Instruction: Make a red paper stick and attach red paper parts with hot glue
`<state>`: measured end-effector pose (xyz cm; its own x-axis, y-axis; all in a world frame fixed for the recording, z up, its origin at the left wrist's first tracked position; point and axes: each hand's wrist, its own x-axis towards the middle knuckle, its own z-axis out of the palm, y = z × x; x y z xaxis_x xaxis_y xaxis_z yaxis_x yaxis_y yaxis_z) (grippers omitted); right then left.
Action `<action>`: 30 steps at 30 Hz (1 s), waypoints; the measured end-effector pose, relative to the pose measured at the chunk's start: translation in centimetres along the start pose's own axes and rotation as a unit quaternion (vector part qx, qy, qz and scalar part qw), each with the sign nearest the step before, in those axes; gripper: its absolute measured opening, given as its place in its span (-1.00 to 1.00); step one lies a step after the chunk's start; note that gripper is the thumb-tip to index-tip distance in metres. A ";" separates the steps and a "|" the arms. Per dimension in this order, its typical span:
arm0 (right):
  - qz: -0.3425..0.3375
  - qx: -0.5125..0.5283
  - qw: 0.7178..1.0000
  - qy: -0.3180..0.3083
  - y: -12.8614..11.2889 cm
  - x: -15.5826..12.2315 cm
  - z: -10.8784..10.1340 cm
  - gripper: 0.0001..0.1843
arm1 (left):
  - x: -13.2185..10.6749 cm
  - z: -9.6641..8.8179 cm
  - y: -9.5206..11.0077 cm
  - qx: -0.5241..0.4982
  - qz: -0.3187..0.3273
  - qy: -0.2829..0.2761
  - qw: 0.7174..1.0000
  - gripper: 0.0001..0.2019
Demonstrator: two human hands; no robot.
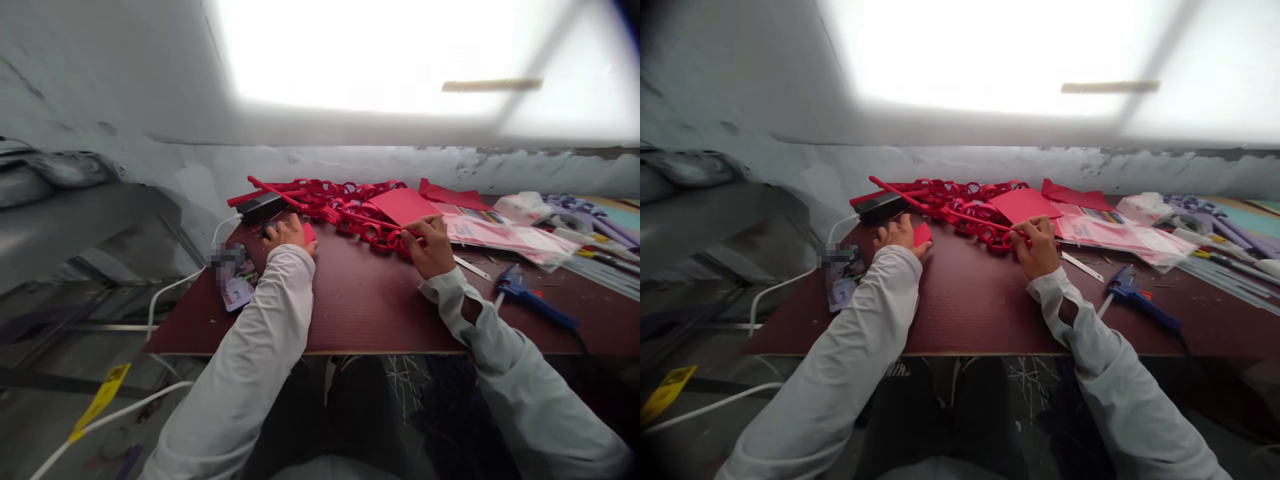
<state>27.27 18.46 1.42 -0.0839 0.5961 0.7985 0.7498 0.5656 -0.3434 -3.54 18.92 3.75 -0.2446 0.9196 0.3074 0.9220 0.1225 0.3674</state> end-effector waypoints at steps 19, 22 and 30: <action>0.120 0.209 0.964 0.115 1.5 1.0 -1.0 -0.72 | -1.5 0.9 3.3 -0.394 0.382 0.092 0.831 -0.75; 0.129 0.193 0.968 0.095 2.1 0.9 -1.4 -0.65 | -2.0 0.8 3.5 -0.409 0.387 0.053 0.825 -0.80; 0.130 0.116 0.980 -0.099 0.7 0.9 -2.6 -0.59 | -2.2 1.2 3.8 -0.429 0.404 0.045 0.807 -0.80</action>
<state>29.40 17.91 3.16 -0.0525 0.8231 0.5655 0.5949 0.4806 -0.6443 0.86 17.85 3.38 0.2756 0.5340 0.7993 0.2547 -0.8424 0.4749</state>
